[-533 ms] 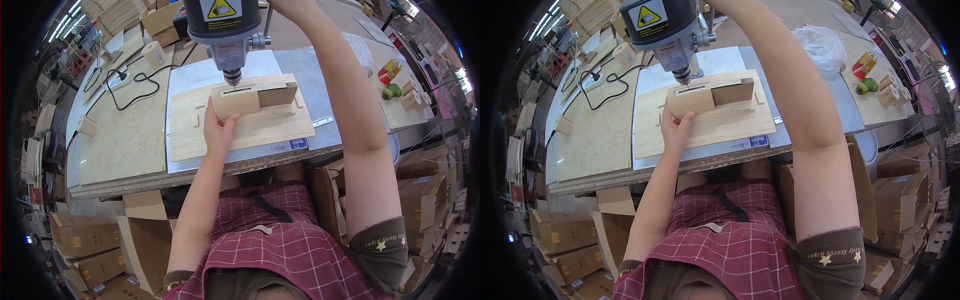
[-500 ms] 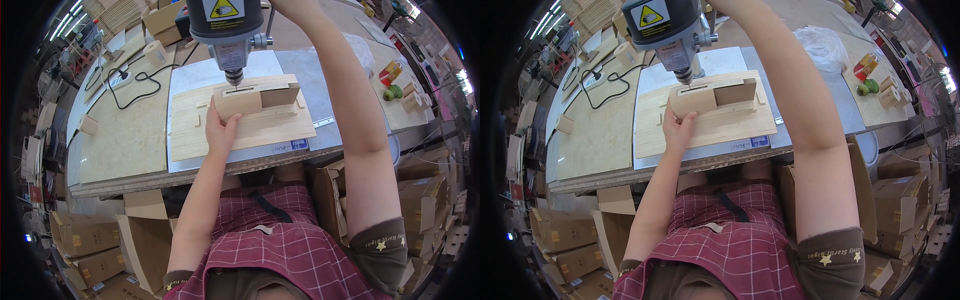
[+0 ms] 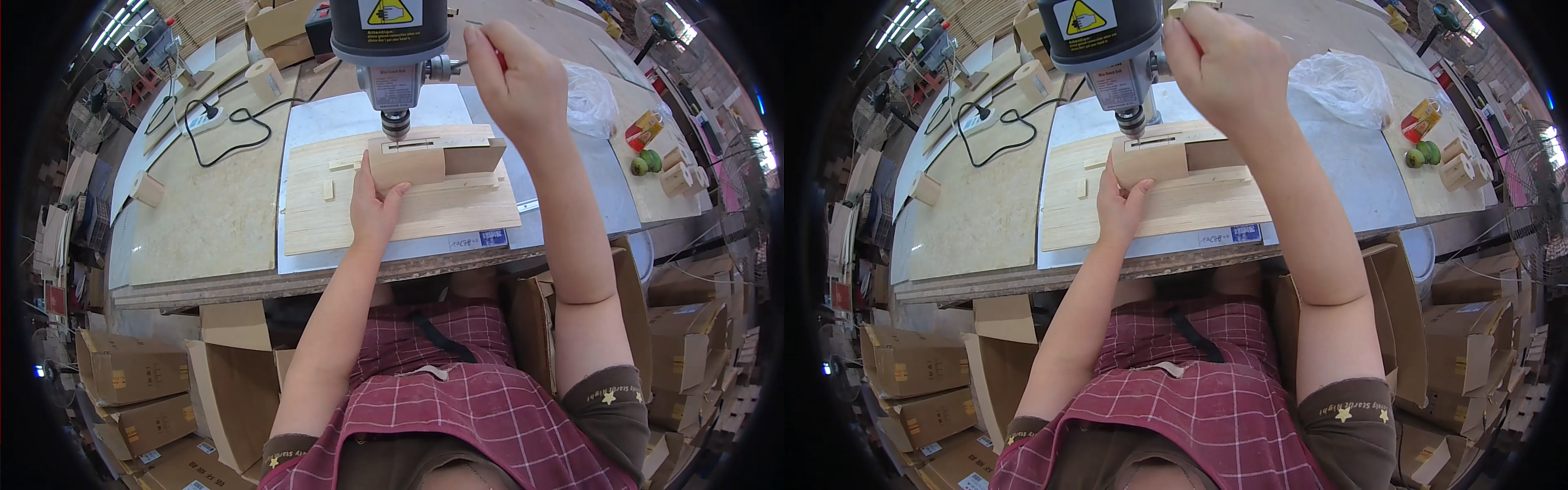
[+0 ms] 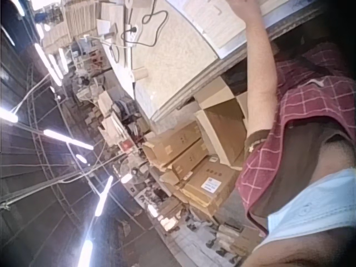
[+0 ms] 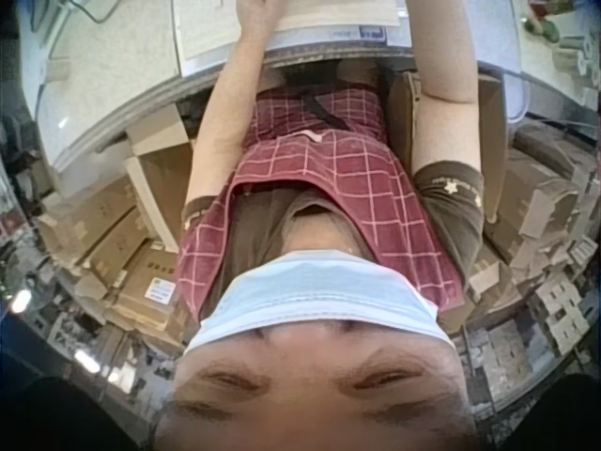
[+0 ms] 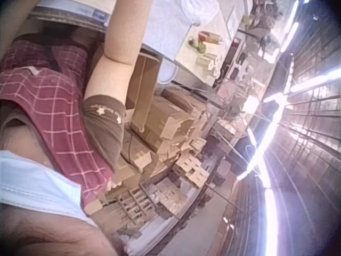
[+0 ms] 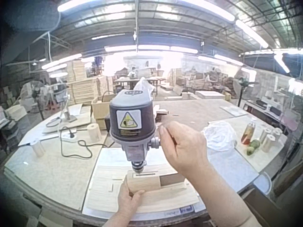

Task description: Drill a slot into wooden cylindrical blocks using a drill press.

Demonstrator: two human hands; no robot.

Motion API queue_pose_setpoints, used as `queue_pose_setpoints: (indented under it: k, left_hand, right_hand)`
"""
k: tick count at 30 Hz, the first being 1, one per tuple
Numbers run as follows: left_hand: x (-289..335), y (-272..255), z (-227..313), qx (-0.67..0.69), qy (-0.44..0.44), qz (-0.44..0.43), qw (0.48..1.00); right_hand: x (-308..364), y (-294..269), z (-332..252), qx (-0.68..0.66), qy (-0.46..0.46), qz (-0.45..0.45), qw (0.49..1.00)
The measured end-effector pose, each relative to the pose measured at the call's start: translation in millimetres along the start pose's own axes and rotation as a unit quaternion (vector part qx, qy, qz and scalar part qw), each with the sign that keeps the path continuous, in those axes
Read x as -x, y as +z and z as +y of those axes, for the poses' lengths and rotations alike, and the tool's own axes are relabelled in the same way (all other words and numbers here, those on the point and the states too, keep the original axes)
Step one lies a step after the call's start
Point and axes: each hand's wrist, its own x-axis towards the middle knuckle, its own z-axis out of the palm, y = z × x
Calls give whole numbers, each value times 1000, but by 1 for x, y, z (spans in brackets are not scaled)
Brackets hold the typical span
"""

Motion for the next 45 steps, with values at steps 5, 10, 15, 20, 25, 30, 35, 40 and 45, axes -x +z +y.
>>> queue_pose_setpoints:
  k: [5, 10, 15, 20, 25, 30, 35, 40, 45]
  left_hand:
    - [1, -1, -2, -23, 5, 8, 1000]
    - [1, 0, 0, -7, -5, 2, 1000]
    - [1, 1, -1, 2, -10, 4, 1000]
    - [0, 2, -1, -6, 13, 9, 1000]
    - [0, 2, -4, -2, 25, 10, 1000]
    - [0, 3, -6, -6, 22, 9, 1000]
    - [1, 2, -2, -16, 12, 9, 1000]
    - [1, 1, -2, -20, 16, 10, 1000]
    - [1, 0, 0, -21, 7, 7, 1000]
  right_hand:
    - [32, 3, -2, -22, -34, 32, 999]
    - [56, 9, -7, -56, 4, 54, 997]
    - [79, 19, -7, -90, 28, 64, 993]
    - [99, 36, 2, -116, 26, 91, 989]
    - [119, 55, 14, -110, 8, 104, 988]
    - [126, 62, 20, -112, 14, 104, 988]
    - [111, 40, 11, -111, 13, 60, 992]
    - [41, 10, -1, -32, -37, 79, 996]
    - [-35, 15, 17, 95, -10, 7, 995]
